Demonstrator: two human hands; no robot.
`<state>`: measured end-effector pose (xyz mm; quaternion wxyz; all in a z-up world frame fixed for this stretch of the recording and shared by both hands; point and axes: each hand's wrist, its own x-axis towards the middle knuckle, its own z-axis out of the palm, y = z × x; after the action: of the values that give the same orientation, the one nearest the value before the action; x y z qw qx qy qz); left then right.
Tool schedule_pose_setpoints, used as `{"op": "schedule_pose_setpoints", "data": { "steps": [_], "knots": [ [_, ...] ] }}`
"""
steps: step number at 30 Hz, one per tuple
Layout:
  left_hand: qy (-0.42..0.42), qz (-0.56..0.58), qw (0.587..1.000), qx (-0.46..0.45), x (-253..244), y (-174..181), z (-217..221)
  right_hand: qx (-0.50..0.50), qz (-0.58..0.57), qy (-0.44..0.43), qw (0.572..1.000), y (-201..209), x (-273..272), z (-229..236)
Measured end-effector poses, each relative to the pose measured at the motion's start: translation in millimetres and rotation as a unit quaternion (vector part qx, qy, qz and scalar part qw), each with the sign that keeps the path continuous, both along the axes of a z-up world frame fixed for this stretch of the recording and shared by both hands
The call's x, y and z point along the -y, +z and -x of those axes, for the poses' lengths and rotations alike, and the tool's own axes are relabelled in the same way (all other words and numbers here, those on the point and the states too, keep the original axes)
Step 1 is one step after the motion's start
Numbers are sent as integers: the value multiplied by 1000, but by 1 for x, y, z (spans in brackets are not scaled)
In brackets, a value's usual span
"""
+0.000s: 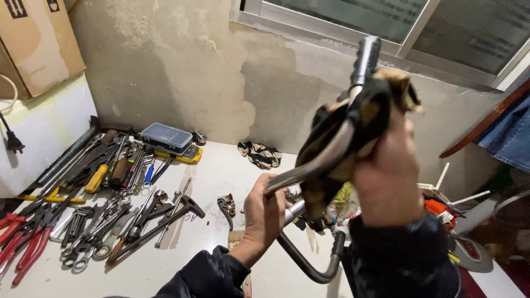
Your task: The person cleans a bicycle handlebar using a cloth. They wipe the metal bar and the black grips, rotating the handlebar to clean different sections. The person also wipes a separate metal tube with the cloth.
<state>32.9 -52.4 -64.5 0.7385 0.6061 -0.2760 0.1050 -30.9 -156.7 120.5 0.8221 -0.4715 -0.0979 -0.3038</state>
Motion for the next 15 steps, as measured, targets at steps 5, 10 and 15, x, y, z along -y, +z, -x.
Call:
{"op": "schedule_pose_setpoints", "data": {
  "steps": [5, 10, 15],
  "knots": [
    [-16, 67, 997, 33, -5, 10, 8, -23, 14, 10, 1000, -6, -41, 12],
    [31, 104, 977, 183, -1, 1, 4, 77, 309, -165, 933, -48, -69, 21],
    [72, 91, 985, 131, -6, 17, -6, 59, 484, -317, 813, -86, -85, 7]
  ]
}}
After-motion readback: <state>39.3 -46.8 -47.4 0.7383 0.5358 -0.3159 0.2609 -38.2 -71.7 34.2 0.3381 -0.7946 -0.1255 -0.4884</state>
